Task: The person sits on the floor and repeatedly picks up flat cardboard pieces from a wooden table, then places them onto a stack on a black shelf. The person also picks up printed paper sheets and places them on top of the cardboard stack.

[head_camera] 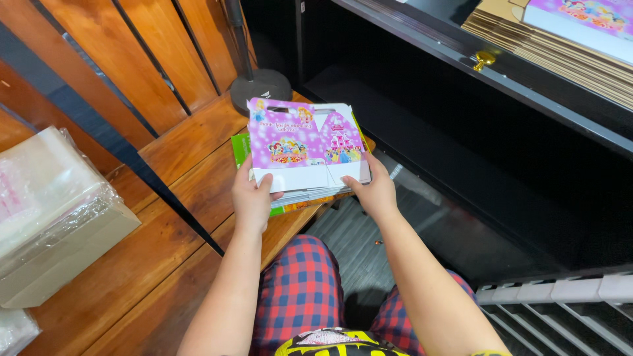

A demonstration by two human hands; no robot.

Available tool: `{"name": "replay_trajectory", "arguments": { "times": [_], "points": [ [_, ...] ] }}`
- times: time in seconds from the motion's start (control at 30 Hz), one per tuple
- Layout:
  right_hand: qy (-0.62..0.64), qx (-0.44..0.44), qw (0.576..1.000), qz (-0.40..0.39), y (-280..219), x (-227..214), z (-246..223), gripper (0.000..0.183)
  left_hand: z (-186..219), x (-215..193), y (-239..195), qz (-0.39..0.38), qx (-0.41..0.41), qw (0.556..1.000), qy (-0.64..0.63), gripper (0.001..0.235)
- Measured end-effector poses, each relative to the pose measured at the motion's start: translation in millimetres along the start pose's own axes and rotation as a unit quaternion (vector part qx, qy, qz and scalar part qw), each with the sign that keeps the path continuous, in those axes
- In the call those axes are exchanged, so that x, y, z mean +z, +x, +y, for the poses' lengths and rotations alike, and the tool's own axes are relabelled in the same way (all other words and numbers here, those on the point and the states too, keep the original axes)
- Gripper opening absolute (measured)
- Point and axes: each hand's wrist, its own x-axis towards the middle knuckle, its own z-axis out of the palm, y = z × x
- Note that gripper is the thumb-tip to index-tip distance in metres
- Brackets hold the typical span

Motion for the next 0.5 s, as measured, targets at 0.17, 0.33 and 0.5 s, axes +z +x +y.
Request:
{"name": "replay_trajectory", "arguments": {
  "times": [0.17,0.33,0.5],
  "points": [
    [0.145,0.036,0.986,0.067,-0.3,-7.5,0.9,0.072,-7.1,-2.6,0.6,0.005,0.04,0.997,-0.072,0.064],
    [0.235,0.006,0.968,0.084,2.6,-16.2,3.1,0.059,-7.9,-7.3,1.2,-0.002,0.058,0.993,-0.103,0.064],
    [0.31,-0.019,0.948,0.073,0.8,-40.1,-3.3,0.05,-9.4,-9.7,5.0,-0.021,0.068,0.986,-0.148,0.065]
  ]
}}
